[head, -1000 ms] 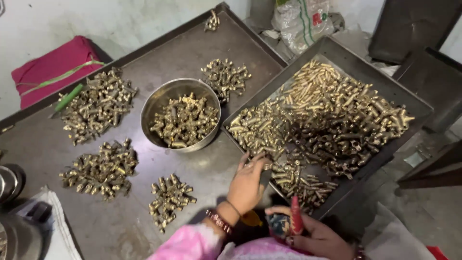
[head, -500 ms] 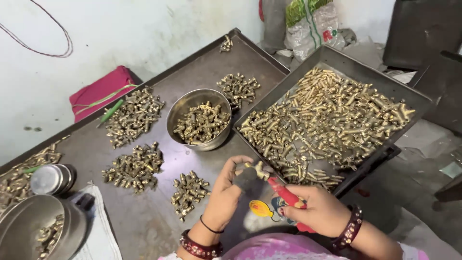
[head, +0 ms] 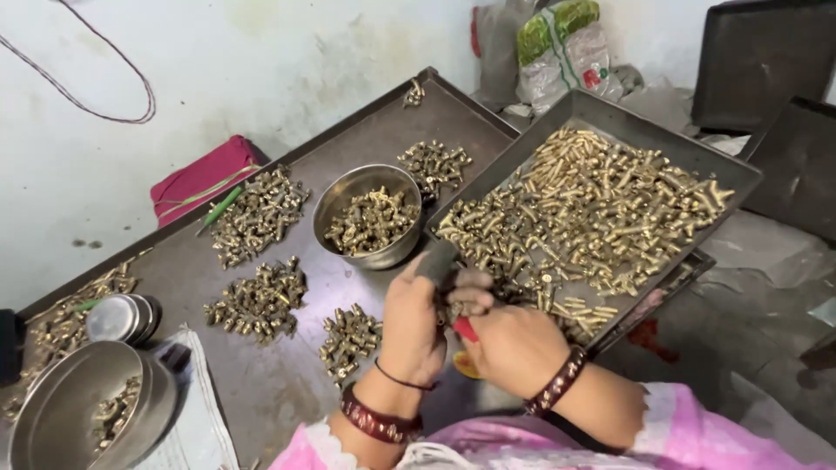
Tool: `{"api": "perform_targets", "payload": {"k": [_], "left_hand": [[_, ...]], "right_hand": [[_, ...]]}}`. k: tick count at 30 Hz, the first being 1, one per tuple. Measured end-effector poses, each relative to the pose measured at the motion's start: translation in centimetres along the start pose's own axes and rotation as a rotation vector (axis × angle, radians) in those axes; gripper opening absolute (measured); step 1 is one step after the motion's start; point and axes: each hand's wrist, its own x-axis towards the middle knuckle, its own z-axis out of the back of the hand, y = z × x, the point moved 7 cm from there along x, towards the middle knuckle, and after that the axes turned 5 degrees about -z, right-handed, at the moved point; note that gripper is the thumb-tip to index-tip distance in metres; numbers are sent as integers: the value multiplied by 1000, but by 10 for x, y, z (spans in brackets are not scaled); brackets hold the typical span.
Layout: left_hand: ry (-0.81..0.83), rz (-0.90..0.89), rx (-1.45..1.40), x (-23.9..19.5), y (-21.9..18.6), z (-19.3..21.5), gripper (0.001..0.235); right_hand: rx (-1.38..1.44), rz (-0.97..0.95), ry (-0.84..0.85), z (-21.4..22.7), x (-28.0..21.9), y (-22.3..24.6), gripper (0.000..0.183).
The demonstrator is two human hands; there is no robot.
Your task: Trimming and sorting small brass metal components at a workbench using nippers.
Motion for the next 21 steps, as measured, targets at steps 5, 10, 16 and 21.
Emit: {"api": "perform_targets", "payload": {"k": [5, 10, 16, 21], "left_hand": [[650, 50, -76, -26, -49, -54, 31], [7, -92, 134, 16, -40, 13, 28], [399, 101, 70, 8, -31, 20, 25], [49, -98, 173, 27, -38, 24, 33]], "right_hand": [[940, 348, 386, -41, 0, 18, 17], [1217, 189, 617, -46, 21, 34, 18], [1159, 186, 766, -65, 12, 48, 23], [679, -3, 507, -58, 39, 15, 27]]}}
